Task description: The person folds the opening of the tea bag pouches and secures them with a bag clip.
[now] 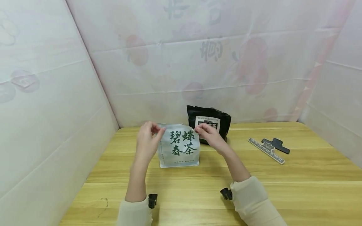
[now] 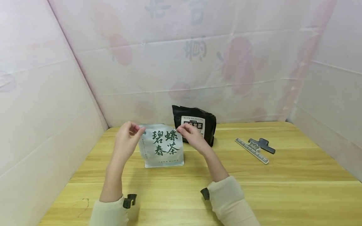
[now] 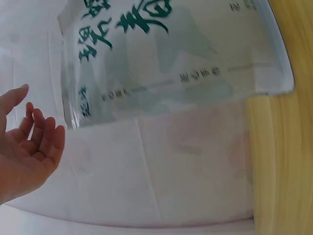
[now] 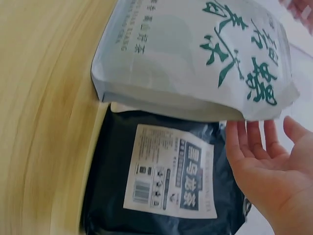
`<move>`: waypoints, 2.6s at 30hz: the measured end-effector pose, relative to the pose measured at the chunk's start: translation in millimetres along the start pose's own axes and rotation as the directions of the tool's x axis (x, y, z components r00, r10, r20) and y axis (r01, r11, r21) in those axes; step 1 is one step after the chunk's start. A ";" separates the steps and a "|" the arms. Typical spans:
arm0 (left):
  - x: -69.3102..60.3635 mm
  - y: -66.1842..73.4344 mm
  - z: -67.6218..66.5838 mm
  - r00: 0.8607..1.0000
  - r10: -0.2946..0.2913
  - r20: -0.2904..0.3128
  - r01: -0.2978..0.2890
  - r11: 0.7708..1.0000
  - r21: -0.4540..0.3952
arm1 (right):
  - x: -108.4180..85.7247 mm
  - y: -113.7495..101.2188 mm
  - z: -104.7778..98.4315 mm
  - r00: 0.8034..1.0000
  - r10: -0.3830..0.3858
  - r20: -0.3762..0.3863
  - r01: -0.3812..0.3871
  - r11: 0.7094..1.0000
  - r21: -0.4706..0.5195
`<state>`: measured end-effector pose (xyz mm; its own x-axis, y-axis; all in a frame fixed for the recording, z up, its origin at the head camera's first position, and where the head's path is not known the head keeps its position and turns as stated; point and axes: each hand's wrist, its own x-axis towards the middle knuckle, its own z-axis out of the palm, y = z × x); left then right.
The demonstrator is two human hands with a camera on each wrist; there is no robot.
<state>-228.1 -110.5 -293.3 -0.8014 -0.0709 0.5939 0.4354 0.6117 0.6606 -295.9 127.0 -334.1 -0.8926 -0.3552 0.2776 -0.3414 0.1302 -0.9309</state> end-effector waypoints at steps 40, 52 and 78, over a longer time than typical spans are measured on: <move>12.5 4.6 67.5 0.979 0.167 0.118 -0.201 0.893 0.403 | -1.0 1.8 12.7 0.997 -0.024 0.078 0.031 0.996 -0.085; 12.7 2.8 61.0 0.968 0.183 0.172 -0.237 0.891 0.387 | 1.1 2.5 15.8 0.995 -0.050 0.084 0.057 0.995 -0.079; 11.0 1.9 66.5 0.967 0.219 0.132 -0.255 0.863 0.435 | 3.6 4.1 32.6 0.994 -0.037 -0.103 0.018 0.983 -0.181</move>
<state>-263.4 -57.8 -316.1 -0.7334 0.1698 0.6582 0.4020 0.8891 0.2186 -290.9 96.0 -344.7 -0.9049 -0.2622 0.3352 -0.4051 0.2895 -0.8672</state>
